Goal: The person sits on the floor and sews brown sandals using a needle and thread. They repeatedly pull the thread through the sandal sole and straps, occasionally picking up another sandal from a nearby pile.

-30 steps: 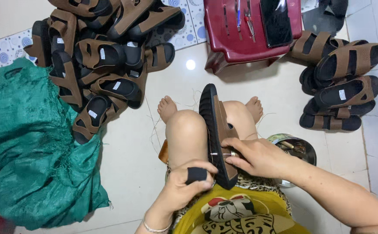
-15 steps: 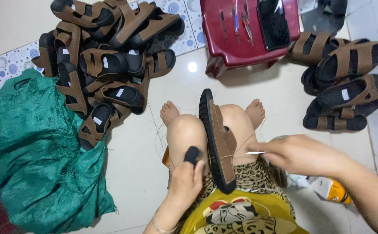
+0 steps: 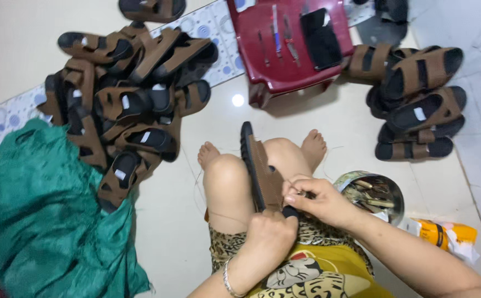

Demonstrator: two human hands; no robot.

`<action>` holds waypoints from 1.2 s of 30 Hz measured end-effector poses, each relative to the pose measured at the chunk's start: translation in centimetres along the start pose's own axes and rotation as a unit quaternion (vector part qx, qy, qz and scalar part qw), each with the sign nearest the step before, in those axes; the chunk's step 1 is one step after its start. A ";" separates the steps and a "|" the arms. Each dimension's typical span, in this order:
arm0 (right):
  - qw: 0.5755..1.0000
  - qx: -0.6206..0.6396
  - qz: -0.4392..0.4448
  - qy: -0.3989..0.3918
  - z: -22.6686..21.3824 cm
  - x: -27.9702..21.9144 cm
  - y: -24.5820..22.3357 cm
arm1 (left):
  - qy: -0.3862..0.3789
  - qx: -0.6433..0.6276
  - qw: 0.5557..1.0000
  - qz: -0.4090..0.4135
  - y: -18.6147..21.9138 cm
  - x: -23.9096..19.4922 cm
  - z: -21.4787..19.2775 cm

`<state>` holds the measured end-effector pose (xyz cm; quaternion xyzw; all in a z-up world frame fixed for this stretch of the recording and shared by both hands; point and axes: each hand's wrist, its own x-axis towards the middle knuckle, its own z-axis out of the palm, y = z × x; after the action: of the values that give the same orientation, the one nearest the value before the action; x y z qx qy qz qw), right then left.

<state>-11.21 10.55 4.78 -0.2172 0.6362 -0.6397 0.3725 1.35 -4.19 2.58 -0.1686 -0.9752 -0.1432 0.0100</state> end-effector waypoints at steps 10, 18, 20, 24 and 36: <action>0.982 0.055 0.127 -0.131 2.6 0.6 1.0 | -0.039 -0.313 0.943 -0.105 -5.7 -7.2 -0.5; 0.904 -0.408 -0.074 0.104 -3.8 1.2 8.1 | 0.215 -0.496 0.727 -0.423 -4.5 -5.2 -2.4; 0.895 -0.435 0.077 0.055 -11.8 -0.7 10.4 | 0.230 -0.474 0.724 -0.446 -5.0 -6.1 -2.2; 0.768 -0.441 0.103 0.452 -22.2 -5.3 10.2 | -0.080 -0.477 0.735 -0.475 -6.3 -9.5 -1.6; 0.914 -0.390 0.087 -0.062 -0.9 -3.7 0.5 | 0.260 -0.534 0.750 -0.290 -9.0 -0.8 -4.4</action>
<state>-9.48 13.99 4.94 -0.3286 0.8273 -0.2908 0.3507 -1.01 -13.84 4.23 0.1880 -0.7013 -0.6753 0.1295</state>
